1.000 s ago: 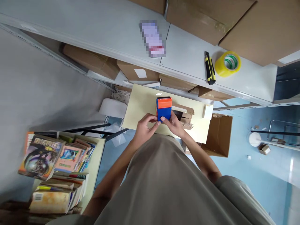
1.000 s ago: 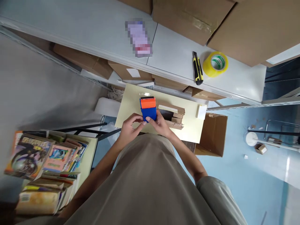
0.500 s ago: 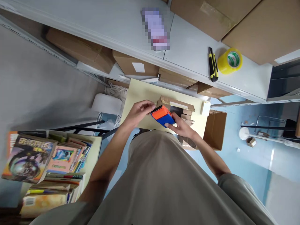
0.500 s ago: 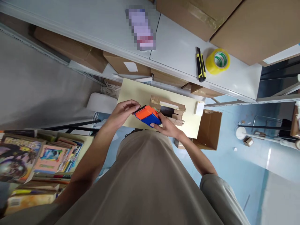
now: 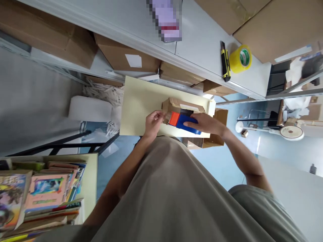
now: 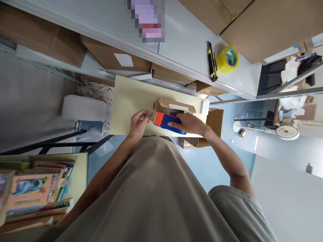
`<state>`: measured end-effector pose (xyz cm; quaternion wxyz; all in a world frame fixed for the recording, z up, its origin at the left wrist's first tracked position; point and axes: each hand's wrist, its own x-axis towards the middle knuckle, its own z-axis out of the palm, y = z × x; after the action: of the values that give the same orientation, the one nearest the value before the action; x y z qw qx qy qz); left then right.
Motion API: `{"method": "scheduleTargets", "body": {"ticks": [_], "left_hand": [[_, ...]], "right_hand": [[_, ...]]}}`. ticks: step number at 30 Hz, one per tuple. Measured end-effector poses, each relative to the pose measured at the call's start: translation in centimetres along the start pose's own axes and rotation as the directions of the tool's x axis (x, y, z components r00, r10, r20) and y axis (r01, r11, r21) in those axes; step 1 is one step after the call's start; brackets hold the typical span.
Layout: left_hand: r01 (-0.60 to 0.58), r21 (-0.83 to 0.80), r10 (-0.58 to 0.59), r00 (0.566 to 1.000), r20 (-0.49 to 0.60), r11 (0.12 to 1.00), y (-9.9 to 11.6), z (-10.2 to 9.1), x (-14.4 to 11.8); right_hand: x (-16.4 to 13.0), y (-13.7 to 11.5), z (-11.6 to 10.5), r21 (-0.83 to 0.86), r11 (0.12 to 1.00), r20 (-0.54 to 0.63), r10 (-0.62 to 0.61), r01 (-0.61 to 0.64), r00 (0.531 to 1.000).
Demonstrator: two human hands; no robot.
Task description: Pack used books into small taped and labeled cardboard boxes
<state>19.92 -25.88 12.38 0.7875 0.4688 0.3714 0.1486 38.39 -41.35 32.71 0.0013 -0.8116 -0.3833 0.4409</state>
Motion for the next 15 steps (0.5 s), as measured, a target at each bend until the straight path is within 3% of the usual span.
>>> {"method": "scheduleTargets", "body": {"ticks": [3,6,9,15], "left_hand": [[0.026,-0.04,-0.028,0.998,-0.056,0.999,-1.0,-0.9,2.1],[0.146,-0.09,-0.151,0.987,-0.055,0.985,-2.5,-1.1,3.8],[0.213,-0.146,-0.226,0.971,-0.081,0.966,-4.4,-0.6,4.5],[0.25,-0.15,-0.266,0.959,-0.101,0.957,-7.1,0.5,5.0]], "right_hand": [[-1.4,-0.4,-3.7,-0.081,0.991,0.057,0.114,-0.109,0.992],[-1.6,-1.6,-5.7,-0.161,0.966,0.05,0.213,-0.202,0.976],[-0.3,-3.6,-5.6,-0.241,0.942,0.026,0.248,-0.234,0.969],[2.4,-6.4,-4.2,-0.34,0.893,-0.016,0.309,-0.295,0.951]]}}
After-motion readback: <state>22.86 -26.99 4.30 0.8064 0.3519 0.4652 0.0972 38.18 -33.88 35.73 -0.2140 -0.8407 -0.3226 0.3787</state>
